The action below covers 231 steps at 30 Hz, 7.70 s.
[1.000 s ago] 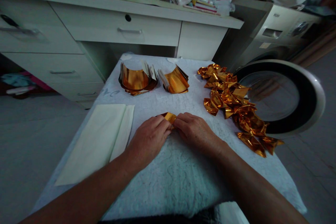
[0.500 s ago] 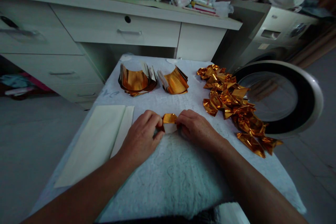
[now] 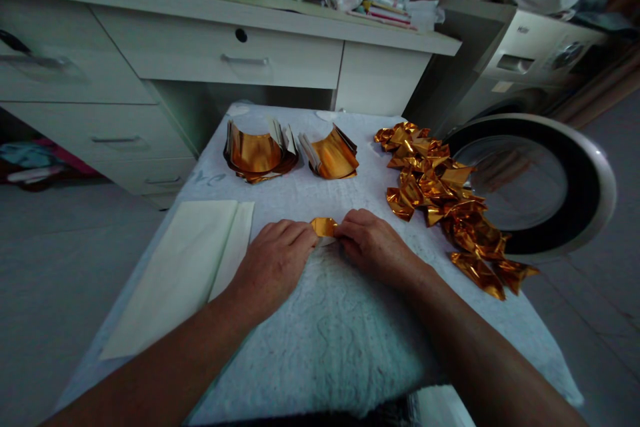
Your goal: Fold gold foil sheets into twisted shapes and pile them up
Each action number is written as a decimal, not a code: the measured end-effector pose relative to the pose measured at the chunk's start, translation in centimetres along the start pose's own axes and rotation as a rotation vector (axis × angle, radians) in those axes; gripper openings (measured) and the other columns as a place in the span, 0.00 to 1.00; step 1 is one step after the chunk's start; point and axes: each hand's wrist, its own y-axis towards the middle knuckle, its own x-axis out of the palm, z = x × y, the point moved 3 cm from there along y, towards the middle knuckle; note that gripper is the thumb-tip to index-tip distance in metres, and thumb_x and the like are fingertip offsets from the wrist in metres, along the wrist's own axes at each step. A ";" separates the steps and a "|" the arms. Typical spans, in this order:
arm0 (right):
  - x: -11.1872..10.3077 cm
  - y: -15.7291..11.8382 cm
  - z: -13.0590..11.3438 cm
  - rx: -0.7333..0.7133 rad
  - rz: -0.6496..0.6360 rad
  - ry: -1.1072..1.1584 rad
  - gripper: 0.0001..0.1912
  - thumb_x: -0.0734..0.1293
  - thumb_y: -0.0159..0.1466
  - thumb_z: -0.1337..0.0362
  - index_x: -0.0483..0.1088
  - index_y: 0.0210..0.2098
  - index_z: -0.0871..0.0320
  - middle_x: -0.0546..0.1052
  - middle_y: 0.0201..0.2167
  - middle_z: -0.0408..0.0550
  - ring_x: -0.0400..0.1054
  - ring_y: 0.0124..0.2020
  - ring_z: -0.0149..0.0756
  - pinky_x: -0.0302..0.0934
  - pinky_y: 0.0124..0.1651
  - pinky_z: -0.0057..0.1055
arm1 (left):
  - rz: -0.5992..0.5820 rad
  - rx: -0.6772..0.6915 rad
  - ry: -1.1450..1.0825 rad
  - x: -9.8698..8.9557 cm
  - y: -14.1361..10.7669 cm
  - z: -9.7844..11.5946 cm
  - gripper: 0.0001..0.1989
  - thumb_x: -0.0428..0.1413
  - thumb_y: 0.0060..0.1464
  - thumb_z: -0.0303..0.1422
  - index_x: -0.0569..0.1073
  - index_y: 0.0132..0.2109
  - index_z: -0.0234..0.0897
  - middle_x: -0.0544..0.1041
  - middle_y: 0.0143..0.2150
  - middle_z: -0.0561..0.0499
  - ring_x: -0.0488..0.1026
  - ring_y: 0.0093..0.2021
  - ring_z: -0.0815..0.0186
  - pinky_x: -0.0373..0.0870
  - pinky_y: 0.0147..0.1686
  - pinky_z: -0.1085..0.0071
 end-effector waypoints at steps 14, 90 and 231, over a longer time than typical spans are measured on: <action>-0.2 0.1 0.1 0.043 -0.016 0.114 0.09 0.62 0.64 0.76 0.74 0.37 0.62 0.72 0.34 0.49 0.65 0.38 0.36 0.58 0.43 0.32 | 0.025 -0.090 -0.123 0.0 0.2 -0.5 0.03 0.54 0.61 0.25 0.70 0.40 0.37 0.75 0.34 0.51 0.70 0.37 0.60 0.66 0.39 0.63; 1.5 0.9 -0.2 0.243 0.074 0.036 0.10 0.60 0.68 0.72 0.72 0.36 0.57 0.74 0.36 0.47 0.65 0.39 0.37 0.53 0.42 0.31 | -0.152 -0.417 -0.123 0.5 0.6 -1.3 0.09 0.51 0.61 0.28 0.75 0.41 0.43 0.77 0.40 0.50 0.69 0.43 0.56 0.56 0.43 0.60; 0.8 0.2 -0.5 0.087 0.279 0.534 0.06 0.66 0.61 0.70 0.68 0.37 0.56 0.69 0.35 0.43 0.65 0.32 0.29 0.61 0.35 0.27 | 0.132 -0.270 -0.420 -1.1 -0.1 -1.2 0.10 0.53 0.61 0.31 0.76 0.47 0.39 0.77 0.50 0.48 0.76 0.50 0.61 0.73 0.53 0.61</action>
